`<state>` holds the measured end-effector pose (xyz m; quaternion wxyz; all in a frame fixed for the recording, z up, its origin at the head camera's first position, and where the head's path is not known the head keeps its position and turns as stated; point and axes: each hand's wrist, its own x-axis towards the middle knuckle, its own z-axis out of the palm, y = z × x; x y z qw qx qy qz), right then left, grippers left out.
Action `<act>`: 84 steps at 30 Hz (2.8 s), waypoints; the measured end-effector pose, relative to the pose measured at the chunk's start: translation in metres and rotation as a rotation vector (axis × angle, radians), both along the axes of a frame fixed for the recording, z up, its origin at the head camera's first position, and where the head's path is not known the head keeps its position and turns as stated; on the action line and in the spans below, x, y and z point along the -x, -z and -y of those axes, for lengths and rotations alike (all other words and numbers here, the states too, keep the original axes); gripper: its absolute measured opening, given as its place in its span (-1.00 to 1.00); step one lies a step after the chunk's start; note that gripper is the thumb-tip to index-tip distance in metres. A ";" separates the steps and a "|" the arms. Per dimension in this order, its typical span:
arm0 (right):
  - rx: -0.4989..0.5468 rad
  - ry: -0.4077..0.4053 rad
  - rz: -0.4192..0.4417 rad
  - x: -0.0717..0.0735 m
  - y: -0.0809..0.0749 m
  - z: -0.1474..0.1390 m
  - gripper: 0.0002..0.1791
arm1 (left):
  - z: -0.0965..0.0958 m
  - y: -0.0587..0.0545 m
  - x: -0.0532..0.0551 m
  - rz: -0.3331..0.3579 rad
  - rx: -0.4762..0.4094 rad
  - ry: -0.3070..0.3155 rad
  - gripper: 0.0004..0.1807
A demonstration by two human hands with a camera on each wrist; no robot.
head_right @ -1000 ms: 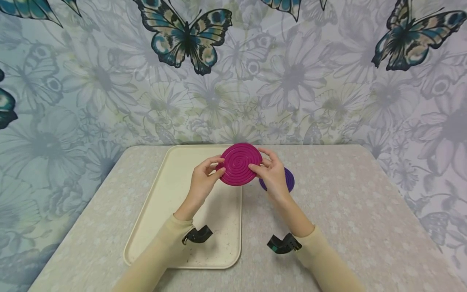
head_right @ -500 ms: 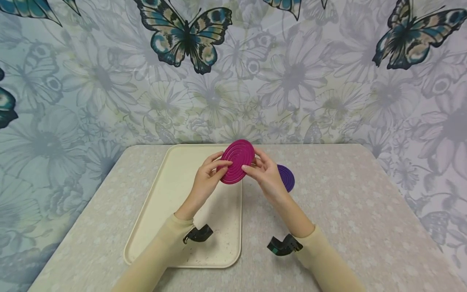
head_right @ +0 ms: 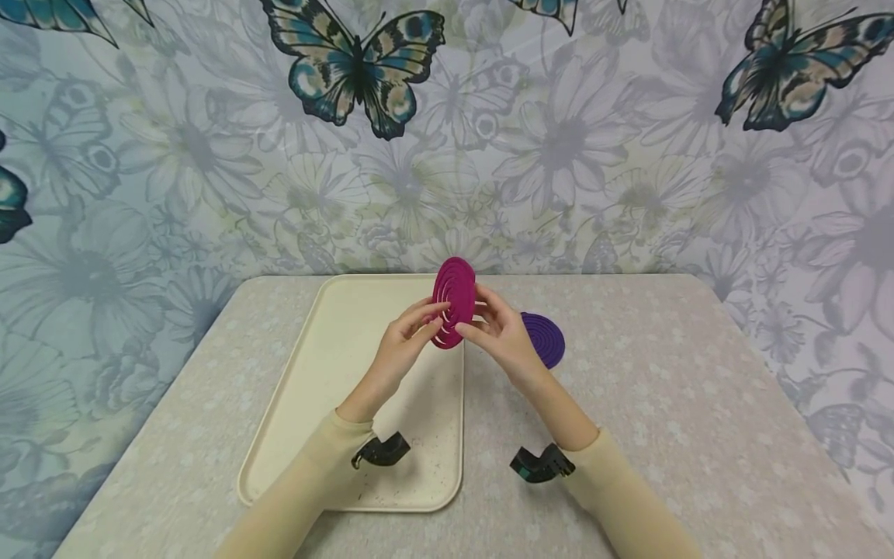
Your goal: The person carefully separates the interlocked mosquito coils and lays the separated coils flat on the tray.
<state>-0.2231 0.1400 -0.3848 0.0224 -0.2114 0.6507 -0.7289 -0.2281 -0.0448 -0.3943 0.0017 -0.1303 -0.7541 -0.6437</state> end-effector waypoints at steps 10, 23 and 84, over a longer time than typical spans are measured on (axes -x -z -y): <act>-0.114 0.079 -0.101 0.002 0.004 0.002 -0.30 | 0.000 -0.006 -0.003 0.006 0.029 0.000 -0.64; 0.001 0.074 -0.011 0.004 0.010 0.003 -0.49 | 0.000 -0.003 -0.003 0.008 0.059 -0.064 -0.66; 0.321 0.311 0.389 0.017 0.000 -0.011 -0.50 | 0.018 -0.008 0.010 0.049 -0.195 -0.287 -0.81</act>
